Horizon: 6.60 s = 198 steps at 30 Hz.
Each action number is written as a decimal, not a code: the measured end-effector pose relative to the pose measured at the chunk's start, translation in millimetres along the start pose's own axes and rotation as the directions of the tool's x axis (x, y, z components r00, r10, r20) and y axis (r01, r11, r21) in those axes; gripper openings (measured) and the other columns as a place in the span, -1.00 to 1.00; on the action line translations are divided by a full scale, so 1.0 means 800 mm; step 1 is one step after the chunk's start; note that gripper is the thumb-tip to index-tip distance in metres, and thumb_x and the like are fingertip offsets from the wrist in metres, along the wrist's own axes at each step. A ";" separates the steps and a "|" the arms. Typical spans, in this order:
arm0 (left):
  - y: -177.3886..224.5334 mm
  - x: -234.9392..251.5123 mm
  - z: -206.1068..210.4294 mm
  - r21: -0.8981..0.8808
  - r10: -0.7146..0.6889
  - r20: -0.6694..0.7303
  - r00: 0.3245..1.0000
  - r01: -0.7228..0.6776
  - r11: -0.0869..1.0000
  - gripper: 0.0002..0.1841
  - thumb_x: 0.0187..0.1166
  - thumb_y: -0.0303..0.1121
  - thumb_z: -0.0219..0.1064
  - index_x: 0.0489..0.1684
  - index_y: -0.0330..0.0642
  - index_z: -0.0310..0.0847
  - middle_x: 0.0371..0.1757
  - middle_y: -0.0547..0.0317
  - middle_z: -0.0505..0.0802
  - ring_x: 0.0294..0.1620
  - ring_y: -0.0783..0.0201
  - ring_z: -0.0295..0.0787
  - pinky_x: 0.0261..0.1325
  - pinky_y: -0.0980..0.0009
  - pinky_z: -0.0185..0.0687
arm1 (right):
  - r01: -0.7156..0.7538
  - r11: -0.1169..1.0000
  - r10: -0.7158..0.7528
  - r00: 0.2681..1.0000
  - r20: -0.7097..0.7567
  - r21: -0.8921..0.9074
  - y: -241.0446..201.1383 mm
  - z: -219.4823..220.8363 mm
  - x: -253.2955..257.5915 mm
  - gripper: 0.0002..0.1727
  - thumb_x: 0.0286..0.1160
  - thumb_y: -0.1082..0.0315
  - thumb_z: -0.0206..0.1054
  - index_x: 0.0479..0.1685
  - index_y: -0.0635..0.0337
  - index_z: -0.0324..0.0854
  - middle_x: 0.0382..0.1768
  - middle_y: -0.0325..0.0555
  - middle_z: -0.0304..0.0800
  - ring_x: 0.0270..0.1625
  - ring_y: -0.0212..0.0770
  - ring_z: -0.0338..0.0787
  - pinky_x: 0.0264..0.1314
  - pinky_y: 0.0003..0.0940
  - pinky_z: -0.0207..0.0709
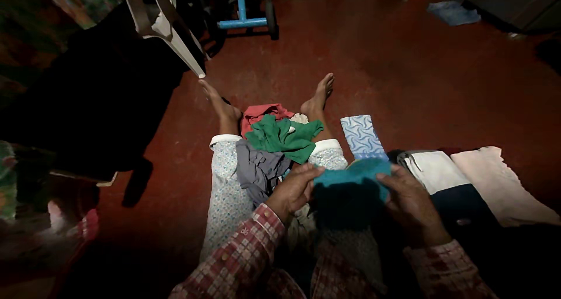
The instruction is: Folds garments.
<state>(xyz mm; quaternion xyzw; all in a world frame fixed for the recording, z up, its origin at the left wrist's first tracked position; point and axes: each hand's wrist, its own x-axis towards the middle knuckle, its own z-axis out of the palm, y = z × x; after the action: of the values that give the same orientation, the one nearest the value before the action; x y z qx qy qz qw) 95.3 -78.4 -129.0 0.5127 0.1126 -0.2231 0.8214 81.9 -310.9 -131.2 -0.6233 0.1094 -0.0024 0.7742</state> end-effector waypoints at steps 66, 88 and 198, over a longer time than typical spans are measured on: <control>-0.076 0.023 -0.026 0.439 -0.125 -0.014 0.992 0.118 0.891 -0.70 0.61 -0.31 0.41 0.08 -0.36 0.58 -0.11 0.03 0.83 -0.12 0.26 0.81 0.08 0.24 0.74 | 0.535 0.391 -0.027 0.820 0.572 -0.749 0.086 -0.004 -0.011 -0.47 0.59 0.31 0.33 0.57 0.15 0.55 0.58 0.14 0.54 0.69 0.21 0.42 0.75 0.25 0.14; -0.098 0.062 -0.095 0.377 -0.122 -0.108 0.987 0.154 0.913 -0.75 0.67 -0.45 0.27 0.21 -0.35 0.59 -0.04 0.03 0.84 -0.17 0.24 0.84 -0.07 0.30 0.80 | -0.045 0.724 0.126 0.990 0.067 -0.688 -0.046 -0.063 0.208 -0.73 0.63 0.36 0.35 0.17 0.32 0.62 -0.09 0.05 0.77 -0.16 -0.23 0.78 -0.02 -0.23 0.69; -0.118 -0.106 -0.164 0.924 0.170 0.205 0.964 -0.248 0.292 -0.56 0.50 -0.35 0.45 0.31 -0.38 0.62 0.37 -0.30 0.70 0.46 -0.18 0.60 0.54 -0.09 0.45 | 0.459 0.096 -0.076 0.888 0.453 -0.883 0.134 0.058 0.028 -0.55 0.59 0.11 0.29 0.37 0.09 0.70 0.60 0.35 0.44 0.69 0.48 0.30 0.55 0.56 0.14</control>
<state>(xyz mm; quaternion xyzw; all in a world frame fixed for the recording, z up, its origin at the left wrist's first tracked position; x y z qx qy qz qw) -18.6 24.7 -227.8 0.8958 -0.1333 -0.1546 0.3949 97.2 -245.4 -229.4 -0.9732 -0.1487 0.0186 0.1744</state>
